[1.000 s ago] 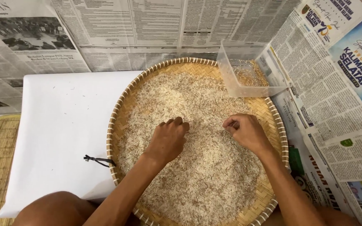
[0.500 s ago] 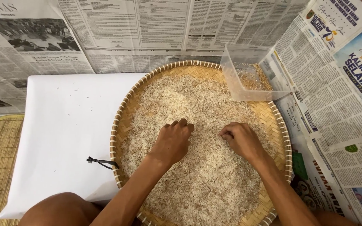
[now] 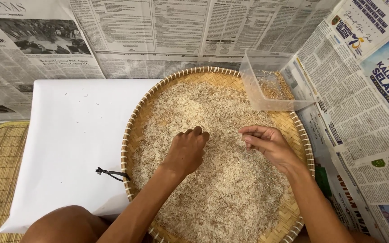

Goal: The person sits on the floor with a large woven tray of rice on their lap and picks small debris pieces out of the grain by hand, placing the removed pieces into a plastic container at the corner of the tray while sifting through the rice with both hands.

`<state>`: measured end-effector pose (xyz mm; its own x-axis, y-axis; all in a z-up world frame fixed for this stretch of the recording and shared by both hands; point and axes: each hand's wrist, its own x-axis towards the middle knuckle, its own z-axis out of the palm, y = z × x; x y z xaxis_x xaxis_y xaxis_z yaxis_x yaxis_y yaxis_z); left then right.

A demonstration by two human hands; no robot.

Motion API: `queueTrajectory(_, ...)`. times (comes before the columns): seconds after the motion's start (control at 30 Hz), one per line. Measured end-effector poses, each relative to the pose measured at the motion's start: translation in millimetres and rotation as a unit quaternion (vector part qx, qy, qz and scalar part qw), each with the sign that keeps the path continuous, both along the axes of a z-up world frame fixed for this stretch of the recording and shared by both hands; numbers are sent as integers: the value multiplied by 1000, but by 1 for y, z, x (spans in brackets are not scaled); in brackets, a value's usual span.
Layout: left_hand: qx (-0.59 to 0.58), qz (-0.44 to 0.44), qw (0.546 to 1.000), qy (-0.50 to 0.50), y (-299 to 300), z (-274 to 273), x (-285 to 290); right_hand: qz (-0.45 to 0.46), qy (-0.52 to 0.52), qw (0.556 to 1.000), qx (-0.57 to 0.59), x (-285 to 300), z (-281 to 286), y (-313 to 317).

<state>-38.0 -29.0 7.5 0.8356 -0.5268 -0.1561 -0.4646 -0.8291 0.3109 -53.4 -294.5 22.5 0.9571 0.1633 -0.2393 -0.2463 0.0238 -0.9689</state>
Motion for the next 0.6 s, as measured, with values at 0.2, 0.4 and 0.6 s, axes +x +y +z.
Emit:
queueTrajectory(0.2,1,-5,1000,-15,0,-5,1,-10,-31,998,50,1,-11,-10)
queueTrajectory(0.4,3,-10,1000,-28,-7,-13,4,-85,-77,988,-99,3,61,-3)
queueTrajectory(0.6,9,-27,1000,-7,-8,13,-3,-127,-283,845,-436,71,100,-54)
